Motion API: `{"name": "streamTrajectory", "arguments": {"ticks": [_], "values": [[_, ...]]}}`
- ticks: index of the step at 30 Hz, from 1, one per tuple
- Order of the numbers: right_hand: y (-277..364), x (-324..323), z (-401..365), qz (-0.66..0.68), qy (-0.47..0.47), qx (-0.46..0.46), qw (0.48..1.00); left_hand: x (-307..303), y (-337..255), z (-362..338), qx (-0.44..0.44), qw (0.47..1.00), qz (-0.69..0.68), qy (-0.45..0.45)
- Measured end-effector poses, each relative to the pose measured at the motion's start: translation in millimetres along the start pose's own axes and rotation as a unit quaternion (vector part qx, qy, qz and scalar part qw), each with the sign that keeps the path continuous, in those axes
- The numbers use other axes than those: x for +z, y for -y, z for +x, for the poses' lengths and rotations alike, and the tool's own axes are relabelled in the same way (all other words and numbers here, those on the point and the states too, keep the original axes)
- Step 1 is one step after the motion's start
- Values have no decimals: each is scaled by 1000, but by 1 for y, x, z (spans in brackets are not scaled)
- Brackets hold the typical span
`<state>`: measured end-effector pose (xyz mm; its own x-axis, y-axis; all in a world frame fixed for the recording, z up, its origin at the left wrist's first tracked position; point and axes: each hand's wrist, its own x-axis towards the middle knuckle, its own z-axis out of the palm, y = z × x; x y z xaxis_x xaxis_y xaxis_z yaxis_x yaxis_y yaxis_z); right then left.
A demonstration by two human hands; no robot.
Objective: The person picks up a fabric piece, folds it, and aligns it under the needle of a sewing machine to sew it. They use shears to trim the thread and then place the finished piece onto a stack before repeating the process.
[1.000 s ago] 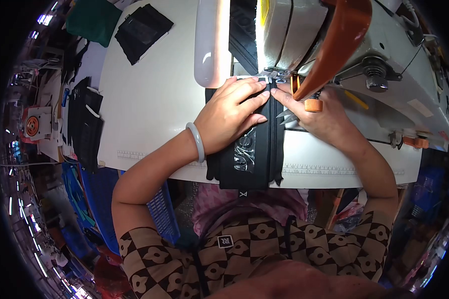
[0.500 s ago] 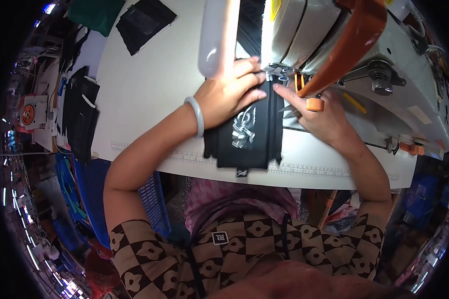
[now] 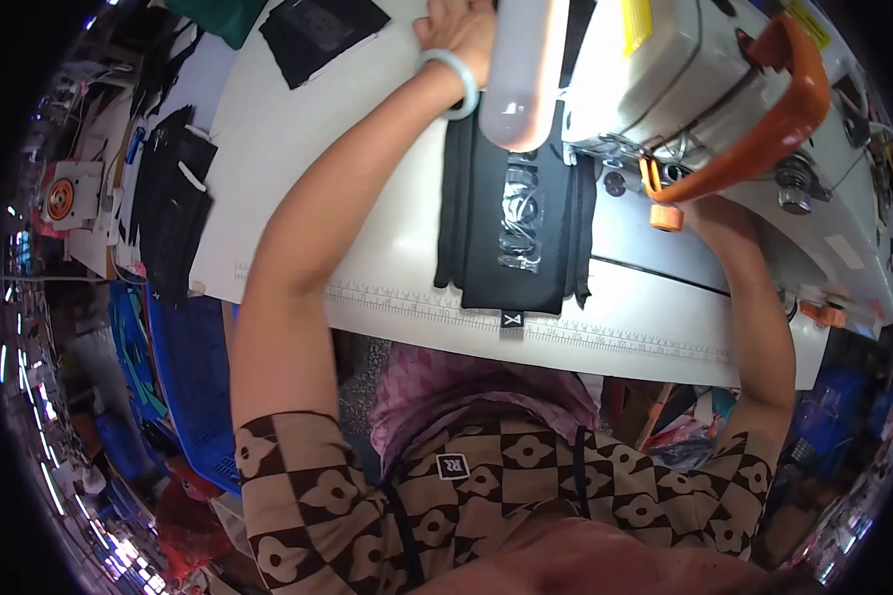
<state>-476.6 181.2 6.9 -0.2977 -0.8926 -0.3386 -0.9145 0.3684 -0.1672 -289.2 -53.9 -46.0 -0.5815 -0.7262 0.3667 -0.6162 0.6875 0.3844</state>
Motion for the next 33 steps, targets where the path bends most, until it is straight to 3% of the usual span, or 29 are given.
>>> {"name": "streamTrajectory", "arguments": {"ticks": [1,7,12,16,18,20,23,26,28,30,32,33], "values": [[-2,1,11,-18,-9,5,1000,-9,-19,5,-96,992,55,54],[-11,1,43,-49,-30,19,998,11,-14,24,-90,994,-33,61],[-14,1,50,-67,-36,23,997,33,-10,29,-67,990,34,123],[-14,2,48,-76,-39,25,996,45,0,33,-82,996,-2,41],[-16,3,45,-80,-40,27,996,39,12,35,-164,947,-245,-130],[-18,6,41,-82,-38,28,996,-7,34,27,-154,932,-238,-225],[-24,14,25,-95,-30,31,995,-49,137,28,-149,935,-21,-320],[-31,21,3,-106,-21,32,994,-90,190,4,-215,952,58,-211],[-33,27,-14,-83,-59,-2,995,-94,160,-16,-178,934,192,-243],[-29,36,-29,-11,-145,-94,985,-104,89,-39,-86,968,156,-177],[-14,49,-45,87,-181,-224,954,-77,73,-69,153,983,-68,-72],[-4,54,-51,147,-175,-295,928,-66,21,-100,82,965,-250,15]]}}
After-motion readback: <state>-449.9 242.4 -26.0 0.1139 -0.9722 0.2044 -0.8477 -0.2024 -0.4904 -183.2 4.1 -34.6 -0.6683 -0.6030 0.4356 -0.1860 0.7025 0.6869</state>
